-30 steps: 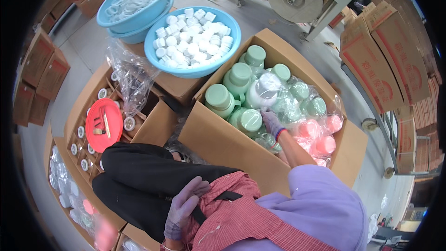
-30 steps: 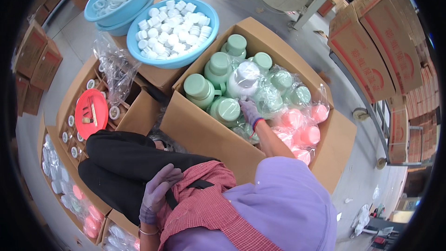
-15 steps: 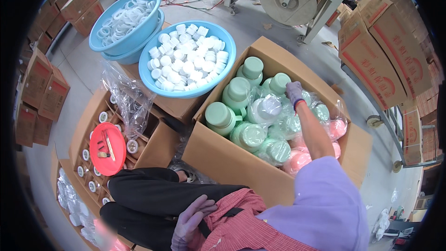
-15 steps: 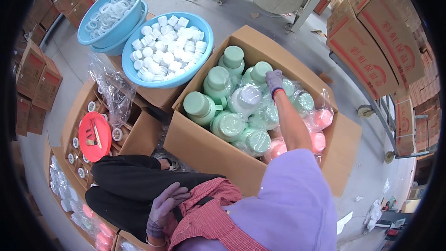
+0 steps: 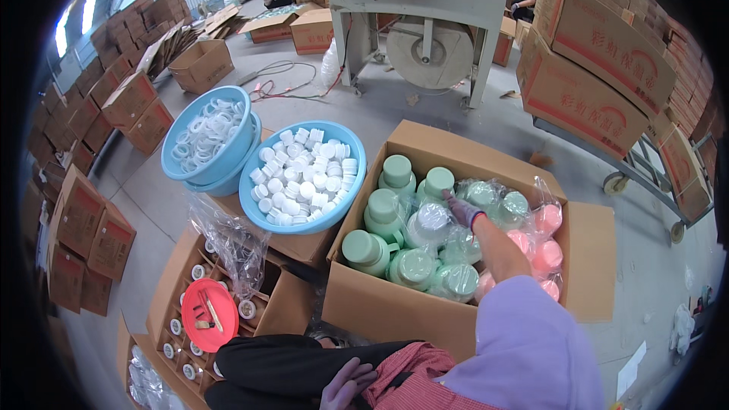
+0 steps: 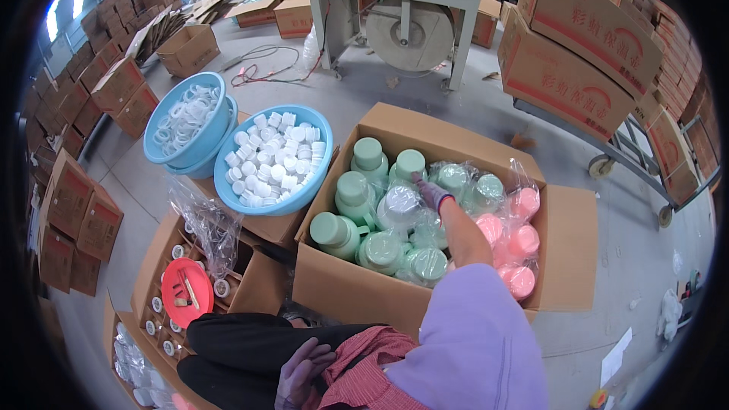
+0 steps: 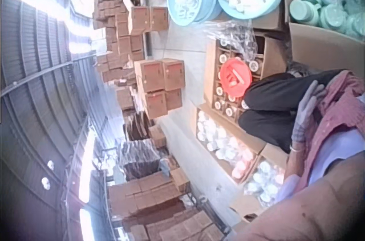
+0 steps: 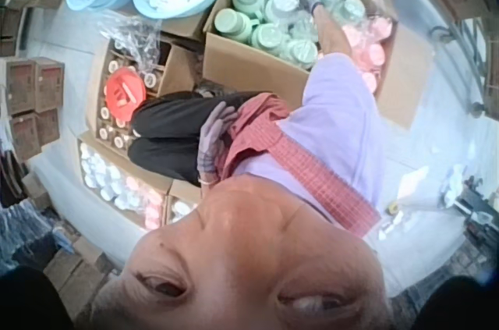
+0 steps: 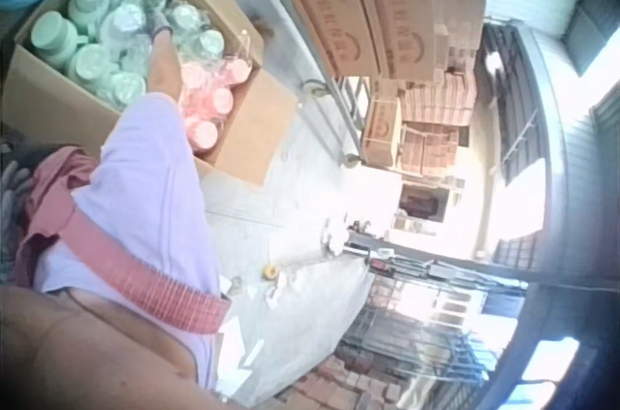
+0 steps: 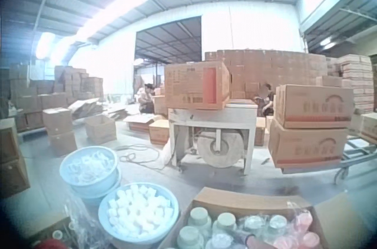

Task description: The person assembles thermos bottles by inserting the inner stainless steel liner into the outer shell, placing a black rubber seal, and screwing on the lid. They then wrap each completed unit in a clear plastic bag and place it into a cardboard box.

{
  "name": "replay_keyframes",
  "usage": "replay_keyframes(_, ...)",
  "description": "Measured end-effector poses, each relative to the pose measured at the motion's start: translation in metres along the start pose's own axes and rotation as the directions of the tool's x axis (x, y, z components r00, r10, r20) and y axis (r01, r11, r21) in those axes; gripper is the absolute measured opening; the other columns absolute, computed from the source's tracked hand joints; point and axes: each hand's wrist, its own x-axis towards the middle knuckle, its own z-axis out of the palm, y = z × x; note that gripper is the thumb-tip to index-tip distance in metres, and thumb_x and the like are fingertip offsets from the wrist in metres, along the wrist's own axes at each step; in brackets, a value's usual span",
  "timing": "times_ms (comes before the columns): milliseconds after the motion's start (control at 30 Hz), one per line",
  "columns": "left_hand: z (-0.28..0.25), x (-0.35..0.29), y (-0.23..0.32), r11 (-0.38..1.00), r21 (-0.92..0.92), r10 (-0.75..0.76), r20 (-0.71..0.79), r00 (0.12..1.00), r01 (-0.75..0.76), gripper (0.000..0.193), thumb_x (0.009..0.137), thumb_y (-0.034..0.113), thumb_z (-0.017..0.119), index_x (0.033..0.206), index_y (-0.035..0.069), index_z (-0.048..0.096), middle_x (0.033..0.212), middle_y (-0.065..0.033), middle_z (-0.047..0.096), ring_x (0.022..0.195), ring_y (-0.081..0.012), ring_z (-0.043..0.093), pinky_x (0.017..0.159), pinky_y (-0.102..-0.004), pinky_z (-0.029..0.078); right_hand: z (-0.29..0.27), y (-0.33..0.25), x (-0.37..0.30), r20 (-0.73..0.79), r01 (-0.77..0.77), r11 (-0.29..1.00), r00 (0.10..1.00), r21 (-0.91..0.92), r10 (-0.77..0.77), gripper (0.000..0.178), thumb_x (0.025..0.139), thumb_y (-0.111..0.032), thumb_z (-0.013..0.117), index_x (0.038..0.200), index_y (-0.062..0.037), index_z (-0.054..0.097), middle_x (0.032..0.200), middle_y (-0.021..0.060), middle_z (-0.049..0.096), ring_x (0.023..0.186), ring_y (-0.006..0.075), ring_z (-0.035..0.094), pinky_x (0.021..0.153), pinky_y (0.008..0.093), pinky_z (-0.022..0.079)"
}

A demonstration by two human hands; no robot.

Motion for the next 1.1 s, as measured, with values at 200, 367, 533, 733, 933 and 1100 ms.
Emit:
replay_keyframes(200, 0.012, -0.004, 0.004, 0.985, 0.172, 0.017, 0.014, 1.0, -0.019, 0.072, 0.098, 0.034, 0.059, 0.15, -0.008, 0.033, 0.138, -0.0265, 0.055, 0.128, -0.0378, 0.056, 0.112, -0.0471, 0.042, 0.014, 0.014, 0.004, -0.222, 0.284, 0.866, 0.89, -0.411, -0.397, 0.072, 0.081, -0.038, 0.081, 0.133, 0.0026, 0.054, 0.126, 0.0187, 0.063, 0.12, 0.0225, 0.056, 0.1, 0.0359, 0.047)
replay_keyframes(367, -0.002, 0.001, 0.017, 0.98, 0.174, 0.099, -0.005, 0.995, -0.097, 0.068, 0.097, 0.03, 0.059, 0.148, -0.008, 0.036, 0.136, -0.0259, 0.056, 0.126, -0.0366, 0.057, 0.111, -0.0474, 0.043, 0.089, -0.021, -0.051, -0.277, 0.713, 0.639, 0.577, -0.288, -0.769, 0.034, 0.085, -0.012, 0.075, 0.106, -0.002, 0.051, 0.1, 0.0022, 0.054, 0.087, 0.0136, 0.053, 0.078, 0.0276, 0.047)
replay_keyframes(533, 0.018, 0.053, 0.055, 0.935, 0.067, 0.349, -0.009, 0.937, -0.347, 0.069, 0.098, 0.035, 0.059, 0.15, -0.003, 0.036, 0.14, -0.0186, 0.055, 0.126, -0.0347, 0.057, 0.109, -0.0501, 0.044, 0.236, -0.123, -0.207, -0.057, 0.807, 0.591, 0.59, 0.001, -0.806, 0.023, 0.089, -0.003, 0.068, 0.104, -0.0057, 0.051, 0.097, -0.0008, 0.052, 0.087, 0.0066, 0.05, 0.077, 0.0226, 0.043)
replay_keyframes(733, -0.005, 0.1, 0.101, 0.718, -0.459, 0.585, -0.009, 0.811, -0.523, 0.072, 0.099, 0.059, 0.049, 0.154, 0.017, 0.03, 0.152, -0.0076, 0.042, 0.132, -0.0299, 0.049, 0.107, -0.0573, 0.045, 0.38, -0.096, -0.328, 0.517, 0.52, 0.839, 0.679, 0.162, -0.521, 0.03, 0.087, -0.002, 0.068, 0.11, -0.0048, 0.05, 0.102, 0.0022, 0.058, 0.097, 0.013, 0.058, 0.086, 0.0279, 0.048)
replay_keyframes(933, -0.137, -0.026, 0.113, 0.279, -0.131, 0.873, -0.377, 0.308, -0.951, 0.049, 0.107, 0.041, 0.038, 0.146, 0.012, 0.045, 0.142, -0.0076, 0.055, 0.129, -0.0242, 0.054, 0.101, -0.0442, 0.052, 0.433, -0.066, -0.352, 0.722, 0.807, 0.538, 0.218, 0.245, -0.656, 0.116, 0.067, -0.027, 0.09, 0.157, -0.0107, 0.02, 0.158, 0.0183, 0.018, 0.144, 0.0369, 0.03, 0.112, 0.0494, 0.039)
replay_keyframes(1100, -0.152, -0.096, 0.129, 0.394, 0.223, 0.787, -0.584, 0.201, -0.892, 0.052, 0.108, 0.042, 0.036, 0.144, 0.005, 0.047, 0.14, -0.0084, 0.056, 0.127, -0.0223, 0.054, 0.103, -0.0391, 0.049, 0.488, -0.019, -0.364, 0.736, 0.985, 0.087, -0.052, 0.15, -0.675, 0.072, 0.072, -0.015, 0.085, 0.138, -0.0218, 0.056, 0.144, 0.0217, 0.035, 0.121, 0.0458, 0.053, 0.099, 0.0473, 0.052)
